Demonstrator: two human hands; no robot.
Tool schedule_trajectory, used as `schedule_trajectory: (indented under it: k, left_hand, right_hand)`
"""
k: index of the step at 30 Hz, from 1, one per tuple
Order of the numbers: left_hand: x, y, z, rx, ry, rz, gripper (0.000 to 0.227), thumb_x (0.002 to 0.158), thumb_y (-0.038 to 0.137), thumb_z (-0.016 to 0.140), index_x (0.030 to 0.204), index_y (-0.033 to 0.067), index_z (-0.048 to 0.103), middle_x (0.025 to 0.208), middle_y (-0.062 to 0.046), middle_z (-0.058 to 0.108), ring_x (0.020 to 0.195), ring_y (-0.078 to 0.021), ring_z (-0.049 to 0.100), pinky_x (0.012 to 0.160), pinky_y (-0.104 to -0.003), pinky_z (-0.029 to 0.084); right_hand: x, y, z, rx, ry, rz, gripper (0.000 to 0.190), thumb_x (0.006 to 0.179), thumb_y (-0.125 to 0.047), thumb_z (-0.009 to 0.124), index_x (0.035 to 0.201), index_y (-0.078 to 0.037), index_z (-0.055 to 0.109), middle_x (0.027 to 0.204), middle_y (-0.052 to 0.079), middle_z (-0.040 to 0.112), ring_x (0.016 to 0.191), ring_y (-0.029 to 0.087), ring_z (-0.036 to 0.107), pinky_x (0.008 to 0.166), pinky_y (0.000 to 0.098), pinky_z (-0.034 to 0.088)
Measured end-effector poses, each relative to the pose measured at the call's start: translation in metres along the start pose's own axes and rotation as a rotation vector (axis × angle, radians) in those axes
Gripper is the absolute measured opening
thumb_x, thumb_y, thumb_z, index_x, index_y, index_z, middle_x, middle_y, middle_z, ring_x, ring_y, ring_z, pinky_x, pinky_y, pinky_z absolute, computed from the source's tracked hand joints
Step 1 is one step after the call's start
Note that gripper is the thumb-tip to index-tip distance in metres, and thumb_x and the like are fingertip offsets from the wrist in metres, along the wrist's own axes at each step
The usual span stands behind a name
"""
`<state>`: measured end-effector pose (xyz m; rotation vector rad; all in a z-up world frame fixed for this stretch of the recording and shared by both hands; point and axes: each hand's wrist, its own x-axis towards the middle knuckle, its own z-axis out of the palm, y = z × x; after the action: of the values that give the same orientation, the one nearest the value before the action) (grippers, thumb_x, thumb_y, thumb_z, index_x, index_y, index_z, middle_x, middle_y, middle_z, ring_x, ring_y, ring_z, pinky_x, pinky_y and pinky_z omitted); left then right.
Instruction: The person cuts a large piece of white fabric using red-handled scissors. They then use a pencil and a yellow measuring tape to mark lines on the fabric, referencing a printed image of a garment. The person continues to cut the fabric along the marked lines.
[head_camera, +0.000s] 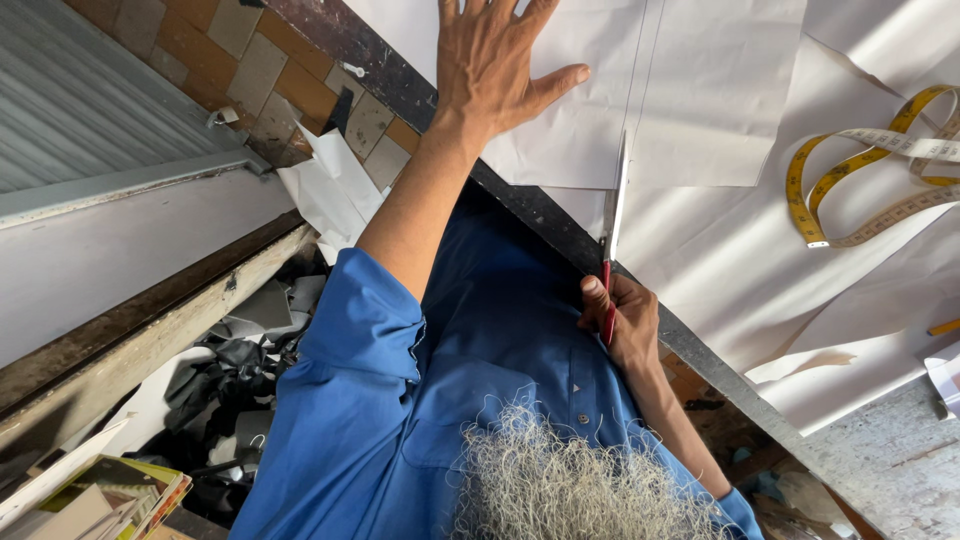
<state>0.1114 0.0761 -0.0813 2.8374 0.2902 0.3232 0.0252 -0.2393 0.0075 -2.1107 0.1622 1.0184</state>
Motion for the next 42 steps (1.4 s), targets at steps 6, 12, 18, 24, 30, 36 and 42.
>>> schedule_trajectory:
  k: [6, 12, 18, 24, 30, 36, 42]
  left_hand:
    - [0.004, 0.007, -0.022, -0.035, -0.212, -0.062, 0.088, 0.096, 0.089, 0.044, 0.159, 0.0288, 0.036, 0.153, -0.008, 0.045, 0.141, -0.0340, 0.037, 0.116, -0.066, 0.024]
    - [0.015, 0.012, -0.051, -0.020, -0.325, -0.078, 0.088, 0.096, 0.090, 0.037, 0.163, 0.0354, 0.021, 0.170, -0.011, 0.023, 0.155, -0.0382, 0.012, 0.124, -0.066, 0.005]
    - [0.022, 0.013, -0.074, -0.052, -0.474, -0.120, 0.081, 0.099, 0.084, 0.031, 0.166, 0.0407, 0.015, 0.175, -0.004, 0.009, 0.159, -0.0368, 0.002, 0.129, -0.064, 0.002]
    - [0.023, 0.011, -0.074, -0.051, -0.493, -0.113, 0.080, 0.101, 0.083, 0.029, 0.168, 0.0417, 0.015, 0.174, -0.003, 0.002, 0.160, -0.0362, -0.001, 0.131, -0.065, 0.003]
    - [0.022, 0.008, -0.067, -0.038, -0.445, -0.089, 0.083, 0.098, 0.085, 0.023, 0.168, 0.0414, 0.016, 0.174, -0.002, 0.000, 0.159, -0.0358, -0.002, 0.130, -0.065, 0.005]
    - [0.018, 0.005, -0.060, -0.059, -0.384, -0.066, 0.083, 0.100, 0.083, 0.025, 0.169, 0.0380, 0.015, 0.174, -0.004, -0.001, 0.159, -0.0362, -0.003, 0.129, -0.066, 0.005]
    - [0.019, 0.003, -0.059, -0.090, -0.398, -0.073, 0.085, 0.097, 0.084, 0.026, 0.167, 0.0373, 0.015, 0.173, -0.004, -0.001, 0.158, -0.0362, -0.003, 0.128, -0.066, 0.005]
  right_hand:
    - [0.013, -0.022, -0.001, 0.117, -0.008, 0.001, 0.070, 0.079, -0.072, 0.069, 0.074, -0.002, 0.067, 0.052, 0.007, 0.063, 0.045, 0.013, 0.059, 0.045, 0.0261, 0.045]
    - [0.015, -0.034, 0.004, 0.058, 0.007, 0.025, 0.071, 0.079, -0.073, 0.067, 0.070, -0.002, 0.064, 0.051, 0.007, 0.059, 0.046, 0.014, 0.062, 0.044, 0.0257, 0.048]
    - [0.022, -0.049, 0.005, 0.092, 0.022, 0.007, 0.071, 0.078, -0.074, 0.067, 0.069, -0.004, 0.064, 0.052, 0.005, 0.060, 0.047, 0.015, 0.064, 0.044, 0.0267, 0.049]
    - [0.043, -0.066, 0.005, 0.127, 0.057, -0.033, 0.069, 0.081, -0.071, 0.068, 0.072, -0.003, 0.066, 0.053, 0.005, 0.060, 0.047, 0.014, 0.064, 0.044, 0.0265, 0.050]
    - [0.043, -0.075, 0.008, 0.009, 0.087, 0.011, 0.069, 0.083, -0.068, 0.067, 0.070, 0.000, 0.067, 0.053, 0.007, 0.059, 0.047, 0.016, 0.064, 0.042, 0.0282, 0.048]
    - [0.060, -0.095, 0.002, 0.119, 0.073, -0.031, 0.068, 0.087, -0.068, 0.064, 0.072, -0.001, 0.066, 0.055, 0.006, 0.059, 0.048, 0.013, 0.061, 0.045, 0.0264, 0.047]
    - [0.073, -0.103, 0.006, 0.167, 0.056, -0.023, 0.068, 0.087, -0.065, 0.067, 0.072, 0.000, 0.064, 0.057, 0.006, 0.057, 0.047, 0.014, 0.059, 0.044, 0.0270, 0.047]
